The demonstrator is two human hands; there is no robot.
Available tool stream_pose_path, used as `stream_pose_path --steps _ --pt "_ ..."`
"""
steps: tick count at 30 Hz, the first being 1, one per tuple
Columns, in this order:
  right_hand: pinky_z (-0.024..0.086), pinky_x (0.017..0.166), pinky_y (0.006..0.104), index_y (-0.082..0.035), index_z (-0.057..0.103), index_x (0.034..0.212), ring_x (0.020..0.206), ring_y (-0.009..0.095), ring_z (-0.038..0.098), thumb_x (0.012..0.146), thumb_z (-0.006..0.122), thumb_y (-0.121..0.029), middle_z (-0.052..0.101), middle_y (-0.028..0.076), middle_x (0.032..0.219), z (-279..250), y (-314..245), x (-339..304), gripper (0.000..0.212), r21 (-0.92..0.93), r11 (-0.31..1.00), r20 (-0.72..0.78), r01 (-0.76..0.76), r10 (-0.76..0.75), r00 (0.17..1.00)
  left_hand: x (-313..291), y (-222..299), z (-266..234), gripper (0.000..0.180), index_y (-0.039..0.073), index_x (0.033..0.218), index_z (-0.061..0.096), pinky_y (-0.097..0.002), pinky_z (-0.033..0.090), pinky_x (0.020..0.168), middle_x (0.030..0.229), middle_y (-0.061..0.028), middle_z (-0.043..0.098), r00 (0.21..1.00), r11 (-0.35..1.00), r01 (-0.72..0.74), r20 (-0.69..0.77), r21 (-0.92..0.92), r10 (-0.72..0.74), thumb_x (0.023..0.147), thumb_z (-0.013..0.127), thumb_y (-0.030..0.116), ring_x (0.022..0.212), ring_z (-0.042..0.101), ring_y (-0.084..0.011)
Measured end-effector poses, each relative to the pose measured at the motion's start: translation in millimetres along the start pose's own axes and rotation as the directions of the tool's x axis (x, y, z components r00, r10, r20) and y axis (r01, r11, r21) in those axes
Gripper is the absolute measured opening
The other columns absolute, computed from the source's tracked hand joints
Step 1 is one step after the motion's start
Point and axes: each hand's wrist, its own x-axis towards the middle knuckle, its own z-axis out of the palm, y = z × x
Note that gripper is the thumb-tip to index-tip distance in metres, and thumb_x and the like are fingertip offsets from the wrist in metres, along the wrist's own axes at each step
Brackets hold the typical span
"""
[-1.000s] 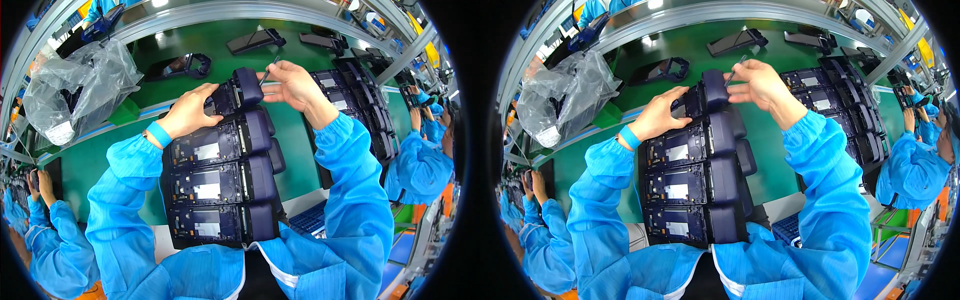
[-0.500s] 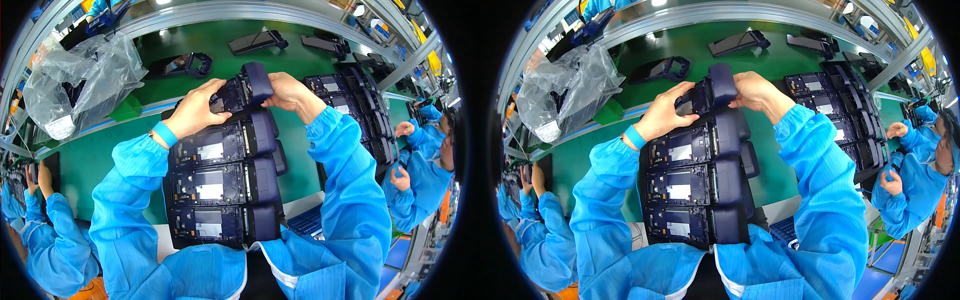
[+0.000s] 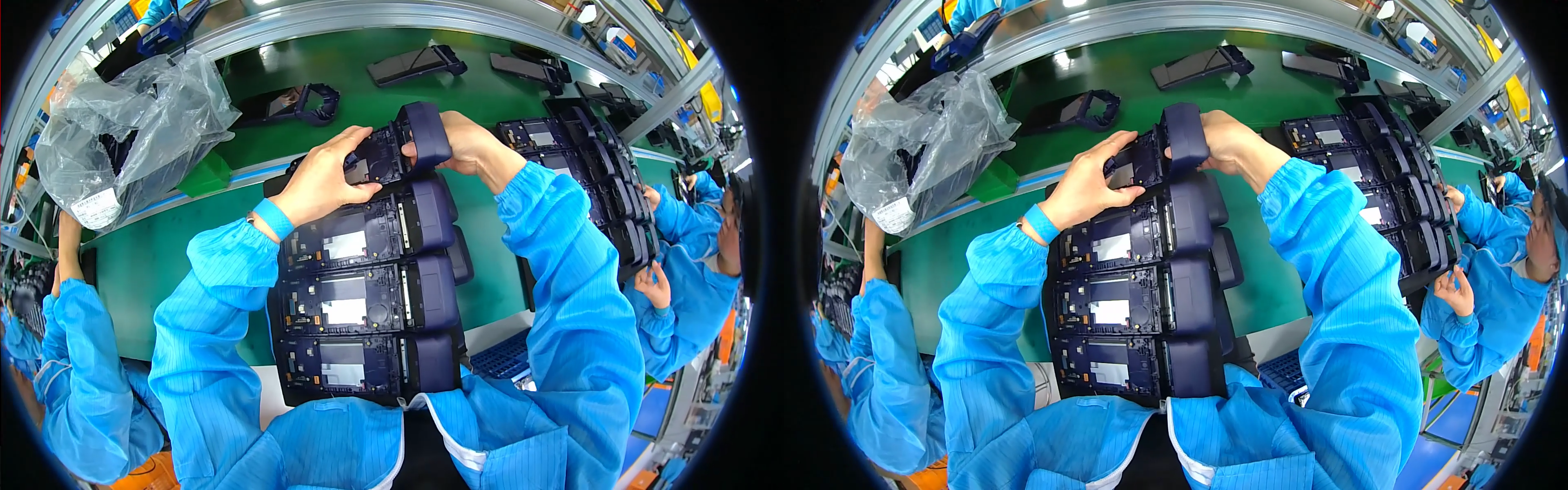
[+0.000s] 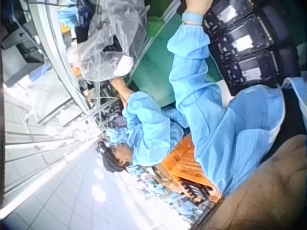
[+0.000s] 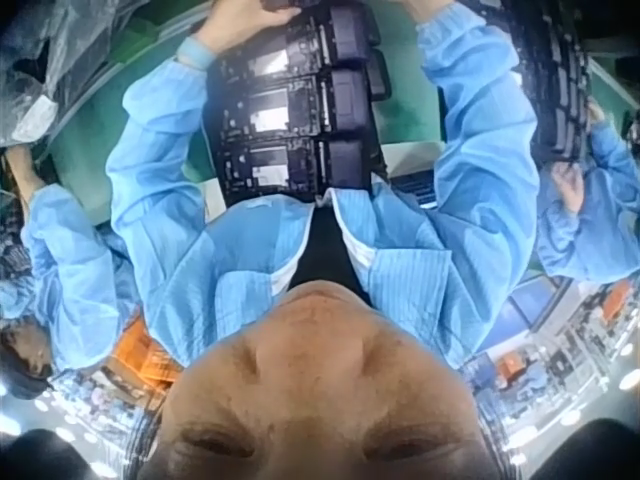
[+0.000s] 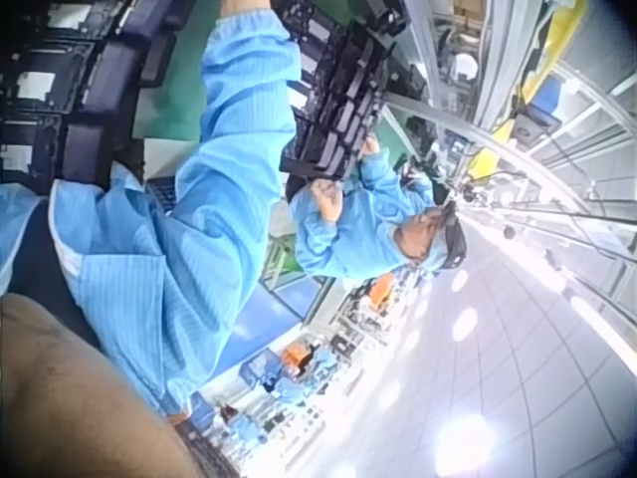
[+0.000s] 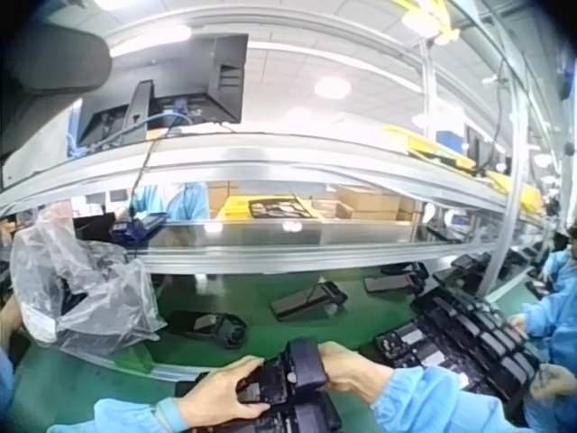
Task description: The person assembles internal electronic components into the plastic housing of a handheld device by hand, picking components from a tray or basket and placing them into the device.
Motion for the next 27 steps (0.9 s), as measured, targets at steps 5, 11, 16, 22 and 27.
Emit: stream_pose_path --steps 5,11,16,22,27 --pt "0.049 0.061 0.0302 0.002 0.058 0.094 0.069 0.017 0.060 0.069 0.070 -0.003 0.063 0.011 0.083 -7 5 4 0.028 -0.150 0.988 -0.076 0.035 -0.046 0.996 3 -3 2 0.068 -0.005 0.122 0.044 -0.0330 0.037 0.097 0.126 -0.0198 0.046 0.999 1.000 0.018 0.043 -0.005 -0.017 0.067 0.074 0.020 0.118 0.045 -0.0304" --pt "0.050 0.071 0.0320 0.004 0.060 0.100 0.079 0.021 0.062 0.080 0.054 -0.001 0.064 0.011 0.089 -2 -4 -24 0.022 -0.729 0.573 -0.272 0.374 -0.745 0.609 4 -7 -1 0.061 -0.003 0.122 0.046 -0.0254 0.044 0.070 0.117 -0.0127 0.055 0.991 0.990 0.129 0.027 -0.058 -0.128 0.070 0.072 0.014 0.080 0.053 -0.0149" --pt "0.049 0.072 0.0306 0.001 0.063 0.096 0.082 0.025 0.062 0.077 0.059 -0.009 0.063 0.016 0.086 57 -18 -53 0.022 -0.554 0.482 0.073 0.679 -0.784 0.617 -4 34 -12 0.040 0.003 0.114 0.055 -0.0176 0.030 0.045 0.074 0.0043 0.054 0.940 0.650 0.340 0.250 -0.680 -0.231 0.074 0.062 0.002 0.054 0.039 -0.0014" --pt "0.049 0.061 0.0252 0.003 0.063 0.089 0.066 0.014 0.060 0.075 0.063 -0.004 0.064 0.009 0.076 71 -18 -66 0.016 -0.275 0.779 0.110 0.564 -0.557 0.823 -15 51 -9 0.014 0.002 0.096 0.056 -0.0192 0.021 0.040 0.066 0.0060 0.043 0.905 0.437 0.423 0.393 -0.794 -0.162 0.082 0.058 0.004 0.047 0.031 -0.0015" --pt "0.047 0.062 0.0224 0.002 0.061 0.088 0.064 0.010 0.057 0.077 0.064 -0.002 0.063 0.007 0.078 58 -16 -75 0.012 -0.146 0.907 0.054 0.396 -0.392 0.918 -23 54 6 0.020 -0.001 0.102 0.054 -0.0172 0.027 0.042 0.076 -0.0006 0.051 0.918 0.177 0.381 0.349 -0.907 -0.189 0.087 0.057 0.013 0.056 0.038 -0.0038"
